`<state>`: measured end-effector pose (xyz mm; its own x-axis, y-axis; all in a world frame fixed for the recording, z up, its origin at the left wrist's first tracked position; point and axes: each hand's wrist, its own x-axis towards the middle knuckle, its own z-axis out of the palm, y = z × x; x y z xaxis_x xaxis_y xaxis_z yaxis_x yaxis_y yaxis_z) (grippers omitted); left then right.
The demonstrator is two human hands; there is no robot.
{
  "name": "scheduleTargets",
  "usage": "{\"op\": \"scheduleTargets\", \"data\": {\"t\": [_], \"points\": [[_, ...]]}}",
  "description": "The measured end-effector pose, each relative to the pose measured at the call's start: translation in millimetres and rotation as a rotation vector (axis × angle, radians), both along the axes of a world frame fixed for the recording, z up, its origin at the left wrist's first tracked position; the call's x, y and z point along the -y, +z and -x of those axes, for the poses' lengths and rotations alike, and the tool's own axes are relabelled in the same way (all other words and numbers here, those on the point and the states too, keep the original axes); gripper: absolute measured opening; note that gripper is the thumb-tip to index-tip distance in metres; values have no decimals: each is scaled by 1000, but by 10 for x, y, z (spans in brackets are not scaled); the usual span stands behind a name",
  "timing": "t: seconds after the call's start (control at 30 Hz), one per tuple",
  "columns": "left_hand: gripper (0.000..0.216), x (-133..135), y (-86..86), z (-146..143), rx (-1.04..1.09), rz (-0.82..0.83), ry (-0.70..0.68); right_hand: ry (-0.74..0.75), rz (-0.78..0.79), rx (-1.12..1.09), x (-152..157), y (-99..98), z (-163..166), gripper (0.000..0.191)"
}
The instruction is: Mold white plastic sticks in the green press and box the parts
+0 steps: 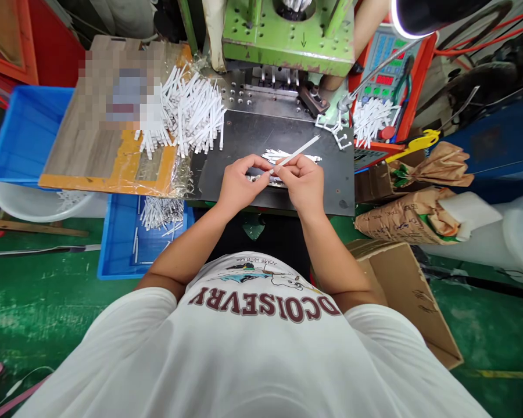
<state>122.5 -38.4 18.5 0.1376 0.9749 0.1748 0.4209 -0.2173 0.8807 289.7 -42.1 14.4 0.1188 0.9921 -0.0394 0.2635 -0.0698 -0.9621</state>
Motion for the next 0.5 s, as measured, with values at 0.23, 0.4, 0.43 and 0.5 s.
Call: {"op": "scheduleTargets", "data": {"t": [0.23, 0.4, 0.43, 0.5], "points": [[7, -54, -30, 39, 67, 19, 1, -41, -32, -64, 31, -4, 80, 16], [14, -26, -52, 0, 71, 21, 2, -10, -56, -7, 42, -17, 35, 16], [15, -11, -40, 13, 54, 22, -19, -9, -76, 22, 44, -20, 3, 16], [23, 1, -5, 99, -11, 20, -86, -23, -127, 107, 42, -28, -79, 15]]}}
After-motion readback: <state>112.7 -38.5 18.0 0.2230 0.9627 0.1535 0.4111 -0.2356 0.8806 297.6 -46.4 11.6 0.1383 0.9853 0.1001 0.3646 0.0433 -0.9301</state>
